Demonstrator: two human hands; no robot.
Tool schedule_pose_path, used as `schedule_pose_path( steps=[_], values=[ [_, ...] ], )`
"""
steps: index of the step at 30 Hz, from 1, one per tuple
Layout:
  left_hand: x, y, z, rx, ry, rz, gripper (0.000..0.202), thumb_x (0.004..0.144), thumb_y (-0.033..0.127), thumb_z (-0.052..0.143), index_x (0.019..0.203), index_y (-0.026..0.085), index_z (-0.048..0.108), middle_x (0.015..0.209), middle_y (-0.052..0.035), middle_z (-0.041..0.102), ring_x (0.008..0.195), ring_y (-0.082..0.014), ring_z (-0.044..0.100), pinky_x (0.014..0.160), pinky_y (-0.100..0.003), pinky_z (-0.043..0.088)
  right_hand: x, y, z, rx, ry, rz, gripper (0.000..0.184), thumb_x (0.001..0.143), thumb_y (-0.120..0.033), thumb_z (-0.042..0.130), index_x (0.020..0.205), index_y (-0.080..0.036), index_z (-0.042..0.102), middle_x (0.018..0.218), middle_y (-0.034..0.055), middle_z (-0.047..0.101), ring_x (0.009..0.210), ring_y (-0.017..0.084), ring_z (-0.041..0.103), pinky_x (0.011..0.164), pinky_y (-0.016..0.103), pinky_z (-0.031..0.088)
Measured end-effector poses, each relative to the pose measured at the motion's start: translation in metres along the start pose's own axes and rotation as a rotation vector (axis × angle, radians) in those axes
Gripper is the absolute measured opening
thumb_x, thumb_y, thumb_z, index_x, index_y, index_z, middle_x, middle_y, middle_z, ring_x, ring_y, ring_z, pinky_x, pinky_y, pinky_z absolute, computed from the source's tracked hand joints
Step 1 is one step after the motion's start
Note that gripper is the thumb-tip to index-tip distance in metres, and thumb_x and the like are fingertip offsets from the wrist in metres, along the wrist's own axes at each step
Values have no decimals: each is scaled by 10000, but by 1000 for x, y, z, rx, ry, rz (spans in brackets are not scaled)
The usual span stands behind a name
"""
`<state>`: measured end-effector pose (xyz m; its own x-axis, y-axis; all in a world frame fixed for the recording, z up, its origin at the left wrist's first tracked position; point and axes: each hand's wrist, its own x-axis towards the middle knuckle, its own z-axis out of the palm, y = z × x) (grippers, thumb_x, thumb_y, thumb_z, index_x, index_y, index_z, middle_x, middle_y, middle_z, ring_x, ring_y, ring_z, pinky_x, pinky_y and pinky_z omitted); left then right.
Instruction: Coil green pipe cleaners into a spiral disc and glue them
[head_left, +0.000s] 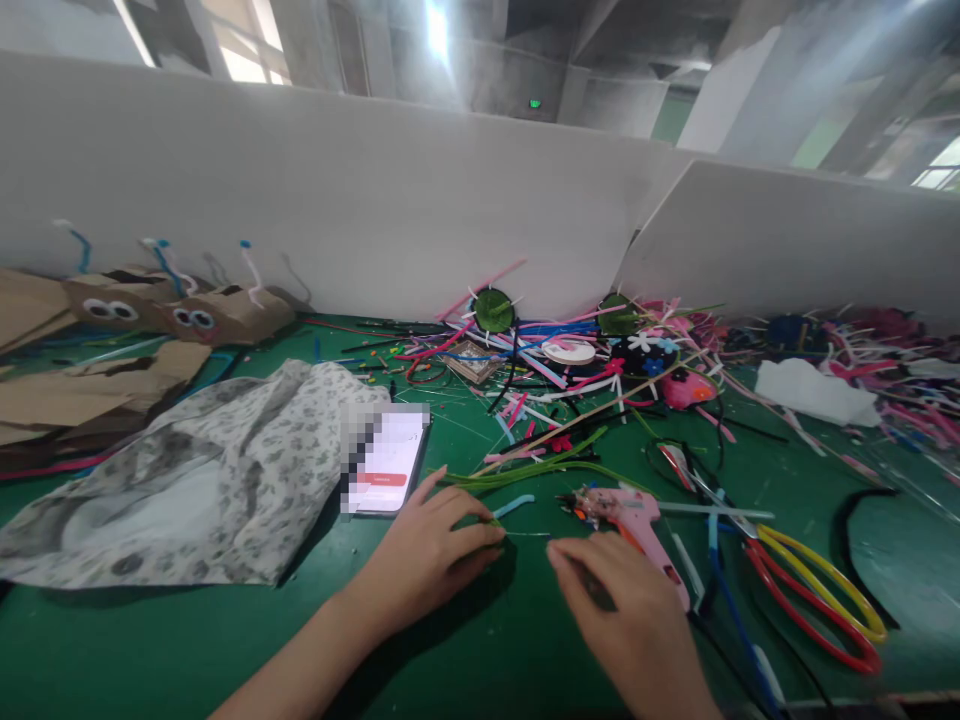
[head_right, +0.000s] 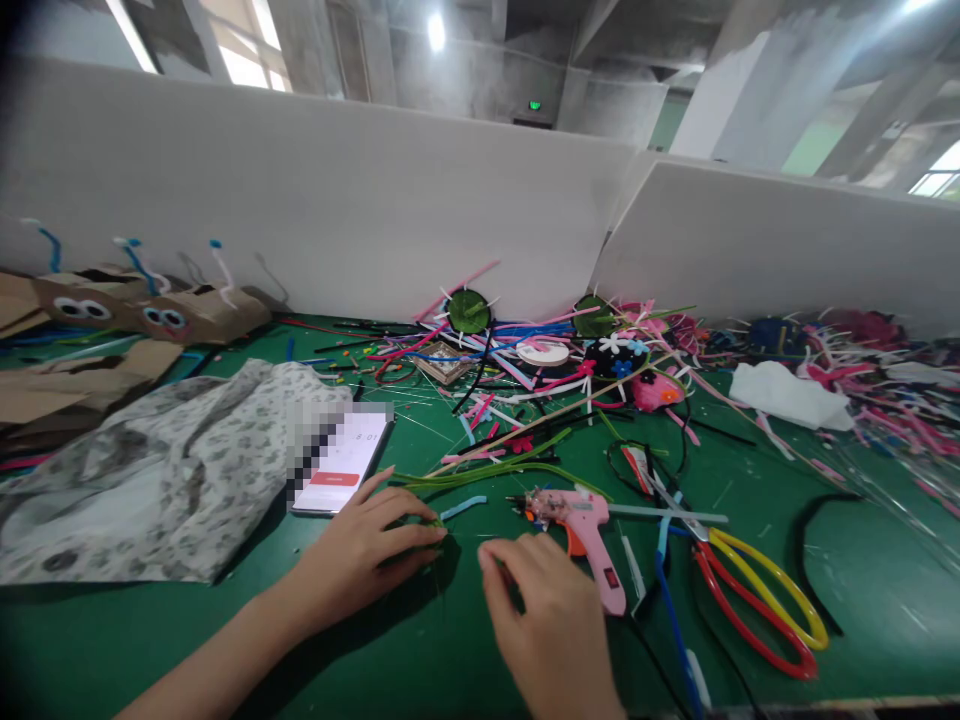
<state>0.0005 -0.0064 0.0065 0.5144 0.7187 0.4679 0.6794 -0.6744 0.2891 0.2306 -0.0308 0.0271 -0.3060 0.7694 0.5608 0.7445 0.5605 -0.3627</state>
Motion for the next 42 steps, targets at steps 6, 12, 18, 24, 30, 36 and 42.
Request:
schedule_pose_path(
  steps=[6,12,18,24,30,36,42],
  values=[
    [0,-1,4,-28,11,9,142,905,287,578,1007,310,675,985,28,694,911,-138,636,1101,-469,251,-22,-20,43,71,-83,236,149,891,-295,537,867,-237,672,546,-43,471,502,123,495,523,241,341],
    [2,-4,5,-46,11,0,134,909,301,576,995,315,677,991,25,694,912,-138,637,1093,-456,252,-20,-28,51,104,-66,302,180,850,-261,562,700,-235,657,514,-46,477,481,110,472,515,247,284],
    [2,-5,1,-40,-45,6,144,892,341,602,1017,326,672,1005,30,697,945,-149,627,1086,-460,252,-22,-31,56,118,-82,320,230,851,-248,538,631,-220,599,503,-48,446,490,105,457,525,254,252],
    [1,-5,-3,-84,-95,53,125,891,307,604,987,321,681,979,32,707,923,-145,628,1101,-456,237,-27,-40,56,172,-110,283,234,861,-260,521,643,-218,592,511,-44,460,489,108,448,528,256,261],
    [2,-4,-3,-108,-92,31,148,888,298,607,1016,329,674,959,35,707,919,-134,637,1098,-428,264,-21,-25,45,223,-154,376,157,873,-279,531,841,-227,675,548,-42,489,487,112,471,517,232,319],
    [2,-6,0,-124,-94,16,133,888,334,610,1003,285,654,951,21,705,898,-137,642,1093,-421,274,-18,-23,50,243,-145,325,191,882,-247,507,823,-214,686,585,-17,567,506,114,511,515,217,356],
    [0,-8,2,-103,-95,36,92,884,307,618,958,303,672,968,23,695,914,-127,639,1091,-433,281,-20,-23,48,235,-122,316,193,896,-234,504,821,-218,681,584,-26,540,500,100,485,517,210,356]
  ],
)
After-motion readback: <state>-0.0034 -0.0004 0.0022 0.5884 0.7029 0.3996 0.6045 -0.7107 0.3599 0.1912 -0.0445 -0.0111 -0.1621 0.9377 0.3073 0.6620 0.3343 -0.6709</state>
